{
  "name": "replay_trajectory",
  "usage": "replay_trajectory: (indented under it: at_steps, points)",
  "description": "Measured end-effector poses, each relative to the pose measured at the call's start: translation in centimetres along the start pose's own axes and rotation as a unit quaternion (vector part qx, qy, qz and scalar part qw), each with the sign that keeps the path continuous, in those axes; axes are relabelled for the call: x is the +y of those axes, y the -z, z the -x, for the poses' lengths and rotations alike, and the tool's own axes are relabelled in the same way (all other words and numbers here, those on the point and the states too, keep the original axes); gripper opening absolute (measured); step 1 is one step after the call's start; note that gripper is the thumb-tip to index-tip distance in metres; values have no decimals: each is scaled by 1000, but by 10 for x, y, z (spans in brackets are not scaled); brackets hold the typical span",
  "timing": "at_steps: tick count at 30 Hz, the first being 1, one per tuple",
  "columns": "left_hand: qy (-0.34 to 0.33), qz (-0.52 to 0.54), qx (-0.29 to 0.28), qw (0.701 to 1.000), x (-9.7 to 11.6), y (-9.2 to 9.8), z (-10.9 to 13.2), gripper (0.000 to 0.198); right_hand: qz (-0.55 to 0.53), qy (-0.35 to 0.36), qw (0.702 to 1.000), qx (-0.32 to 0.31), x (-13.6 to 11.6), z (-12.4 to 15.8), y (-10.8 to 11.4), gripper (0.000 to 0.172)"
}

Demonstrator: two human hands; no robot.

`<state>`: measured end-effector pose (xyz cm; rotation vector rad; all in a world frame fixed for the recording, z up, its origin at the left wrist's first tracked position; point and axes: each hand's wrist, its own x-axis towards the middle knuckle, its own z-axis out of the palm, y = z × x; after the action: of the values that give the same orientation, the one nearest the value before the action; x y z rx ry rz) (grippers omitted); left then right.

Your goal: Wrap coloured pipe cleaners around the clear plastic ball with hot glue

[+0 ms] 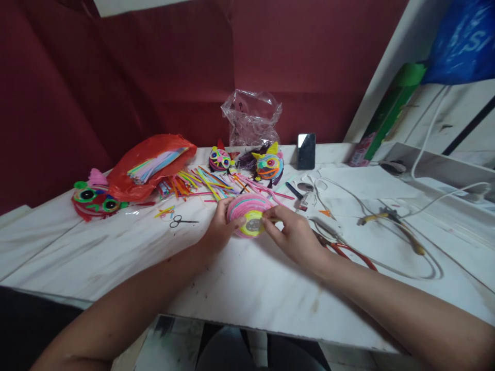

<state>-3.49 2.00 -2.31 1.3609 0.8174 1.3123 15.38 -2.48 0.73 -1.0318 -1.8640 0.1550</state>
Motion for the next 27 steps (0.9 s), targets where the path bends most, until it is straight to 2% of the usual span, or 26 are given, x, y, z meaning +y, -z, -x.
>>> replay_trajectory:
  at_steps: [4, 9, 15, 20, 27]
  points:
    - [11, 7, 11, 1000, 8, -3, 1, 61, 1, -21, 1000, 1, 3, 1, 0, 9]
    - [11, -61, 18, 998, 18, -5, 0, 74, -9, -27, 999, -19, 3, 2, 0, 10]
    - [31, -98, 52, 993, 21, -6, -1, 78, -25, -51, 998, -26, 4, 3, -3, 6]
    - [13, -115, 47, 992, 19, -2, -1, 85, -46, -76, 996, -30, 3, 6, -6, 7]
    - [-20, -139, 38, 989, 16, -2, 1, 78, -47, -84, 995, -34, 4, 6, -8, 8]
